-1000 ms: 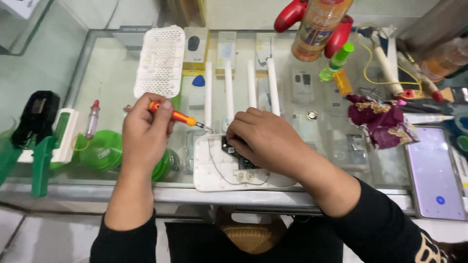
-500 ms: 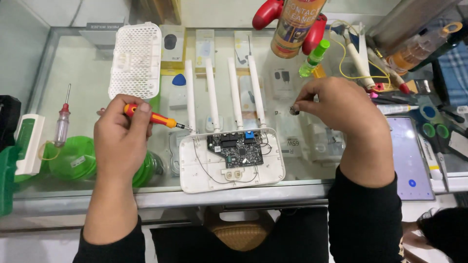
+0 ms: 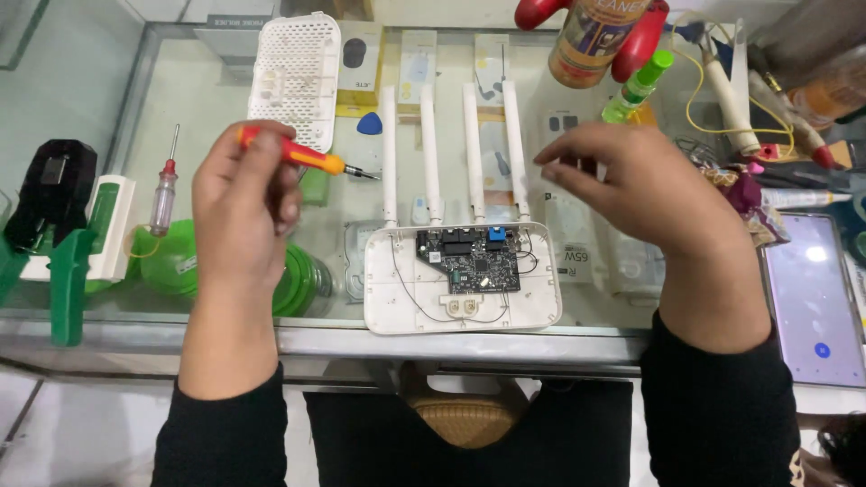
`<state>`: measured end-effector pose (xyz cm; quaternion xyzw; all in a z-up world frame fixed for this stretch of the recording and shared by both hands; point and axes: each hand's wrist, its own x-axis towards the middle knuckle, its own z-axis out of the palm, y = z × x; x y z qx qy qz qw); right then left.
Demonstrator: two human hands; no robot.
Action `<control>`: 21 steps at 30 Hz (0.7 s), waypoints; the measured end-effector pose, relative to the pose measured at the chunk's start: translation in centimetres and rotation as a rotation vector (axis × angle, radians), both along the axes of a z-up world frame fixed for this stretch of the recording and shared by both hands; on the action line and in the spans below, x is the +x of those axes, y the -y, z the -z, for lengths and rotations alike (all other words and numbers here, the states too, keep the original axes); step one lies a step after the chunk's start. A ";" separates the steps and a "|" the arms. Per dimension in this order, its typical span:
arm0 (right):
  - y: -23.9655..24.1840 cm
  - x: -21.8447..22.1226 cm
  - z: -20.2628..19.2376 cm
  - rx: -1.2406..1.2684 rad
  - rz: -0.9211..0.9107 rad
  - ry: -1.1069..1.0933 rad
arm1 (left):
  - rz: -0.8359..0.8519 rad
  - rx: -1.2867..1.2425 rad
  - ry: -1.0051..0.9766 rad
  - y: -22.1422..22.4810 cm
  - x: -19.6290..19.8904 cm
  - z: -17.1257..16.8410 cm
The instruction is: Disassembling a wireless router and manipulating its internal components with a screwdriver.
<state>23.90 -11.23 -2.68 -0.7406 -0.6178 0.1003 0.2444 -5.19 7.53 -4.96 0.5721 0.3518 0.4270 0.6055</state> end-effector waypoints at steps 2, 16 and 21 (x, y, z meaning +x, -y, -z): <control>-0.5 -0.6 0.0 -0.129 -0.130 -0.008 | -0.066 -0.137 0.091 -0.2 0.4 -1.8; -1.0 -2.2 -0.7 -0.434 0.050 -0.072 | -0.130 -0.222 0.257 -6.6 6.3 -0.7; -1.2 -2.5 -0.6 -0.459 0.073 -0.063 | -0.067 -0.174 0.182 -6.1 6.7 -0.8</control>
